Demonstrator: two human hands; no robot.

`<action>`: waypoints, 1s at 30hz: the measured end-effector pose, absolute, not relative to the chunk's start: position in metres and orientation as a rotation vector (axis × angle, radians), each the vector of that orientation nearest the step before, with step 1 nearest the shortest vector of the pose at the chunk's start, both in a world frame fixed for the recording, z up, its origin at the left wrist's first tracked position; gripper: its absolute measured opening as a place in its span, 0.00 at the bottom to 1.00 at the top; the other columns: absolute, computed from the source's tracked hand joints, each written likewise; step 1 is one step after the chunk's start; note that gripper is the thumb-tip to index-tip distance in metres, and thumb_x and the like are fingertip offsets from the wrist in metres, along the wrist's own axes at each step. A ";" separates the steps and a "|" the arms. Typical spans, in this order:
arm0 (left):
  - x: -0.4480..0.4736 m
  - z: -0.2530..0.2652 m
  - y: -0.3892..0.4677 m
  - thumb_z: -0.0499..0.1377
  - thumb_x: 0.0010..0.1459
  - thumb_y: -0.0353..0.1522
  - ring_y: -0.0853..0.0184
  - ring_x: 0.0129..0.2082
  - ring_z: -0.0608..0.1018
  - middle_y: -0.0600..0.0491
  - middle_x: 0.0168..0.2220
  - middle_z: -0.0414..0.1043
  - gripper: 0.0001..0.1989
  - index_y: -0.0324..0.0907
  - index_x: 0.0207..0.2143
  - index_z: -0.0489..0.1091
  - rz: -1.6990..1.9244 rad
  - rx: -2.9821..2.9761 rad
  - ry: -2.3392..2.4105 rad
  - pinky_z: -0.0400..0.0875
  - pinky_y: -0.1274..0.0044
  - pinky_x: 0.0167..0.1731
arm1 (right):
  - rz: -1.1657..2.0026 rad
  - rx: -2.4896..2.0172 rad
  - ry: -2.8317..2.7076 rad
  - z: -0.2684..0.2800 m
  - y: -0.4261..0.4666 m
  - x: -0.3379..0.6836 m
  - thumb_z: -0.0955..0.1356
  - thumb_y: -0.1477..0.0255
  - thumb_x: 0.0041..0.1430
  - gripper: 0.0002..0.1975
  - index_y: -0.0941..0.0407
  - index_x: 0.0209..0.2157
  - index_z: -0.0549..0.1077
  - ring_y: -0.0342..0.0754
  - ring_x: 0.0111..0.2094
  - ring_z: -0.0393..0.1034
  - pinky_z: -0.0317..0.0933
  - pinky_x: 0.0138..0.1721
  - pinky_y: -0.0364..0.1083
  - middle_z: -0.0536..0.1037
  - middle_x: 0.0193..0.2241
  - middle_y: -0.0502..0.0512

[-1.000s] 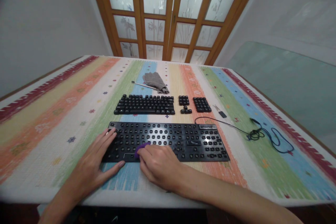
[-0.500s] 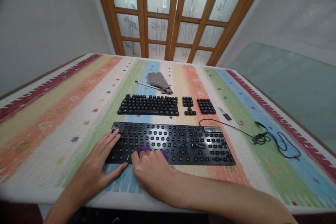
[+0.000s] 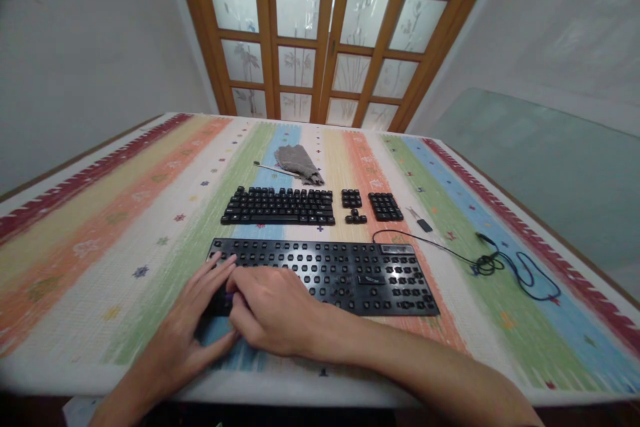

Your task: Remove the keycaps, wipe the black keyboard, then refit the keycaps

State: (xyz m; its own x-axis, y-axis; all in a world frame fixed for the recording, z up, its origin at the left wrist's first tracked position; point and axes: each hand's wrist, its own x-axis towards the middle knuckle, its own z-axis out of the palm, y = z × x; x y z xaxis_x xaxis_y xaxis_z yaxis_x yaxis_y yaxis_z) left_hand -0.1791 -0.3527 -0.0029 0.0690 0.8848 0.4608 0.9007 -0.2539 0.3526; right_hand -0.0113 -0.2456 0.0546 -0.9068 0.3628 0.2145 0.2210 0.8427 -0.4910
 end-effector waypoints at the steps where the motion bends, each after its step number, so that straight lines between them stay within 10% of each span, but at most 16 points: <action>1: -0.173 0.000 -0.351 0.59 0.60 0.38 0.50 0.64 0.64 0.42 0.63 0.63 0.34 0.43 0.66 0.51 -1.009 -2.276 -1.910 0.67 0.57 0.59 | 0.750 -0.378 -2.626 0.057 -0.246 -0.013 0.59 0.75 0.65 0.09 0.58 0.42 0.69 0.46 0.37 0.71 0.65 0.40 0.46 0.77 0.37 0.56; 7: -0.154 0.011 -0.336 0.51 0.62 0.33 0.60 0.40 0.82 0.49 0.41 0.79 0.21 0.42 0.58 0.63 -1.305 -1.988 -1.934 0.80 0.71 0.37 | 0.857 -0.255 -2.358 0.070 -0.250 -0.018 0.61 0.74 0.66 0.10 0.58 0.47 0.69 0.47 0.44 0.69 0.65 0.47 0.48 0.76 0.42 0.57; 16: -0.203 0.061 -0.307 0.57 0.61 0.34 0.66 0.31 0.82 0.54 0.38 0.81 0.12 0.42 0.44 0.77 -1.288 -1.753 -2.040 0.79 0.76 0.38 | 0.717 -0.376 -2.432 0.073 -0.229 0.021 0.64 0.74 0.65 0.23 0.56 0.61 0.62 0.52 0.56 0.62 0.58 0.58 0.58 0.70 0.56 0.61; 30: -0.323 0.077 -0.156 0.55 0.55 0.27 0.58 0.46 0.79 0.47 0.47 0.78 0.19 0.40 0.49 0.76 -0.767 -1.759 -2.164 0.71 0.71 0.48 | 0.586 -0.633 -2.453 0.041 -0.173 0.079 0.64 0.75 0.64 0.07 0.56 0.41 0.73 0.52 0.50 0.68 0.63 0.53 0.56 0.73 0.47 0.61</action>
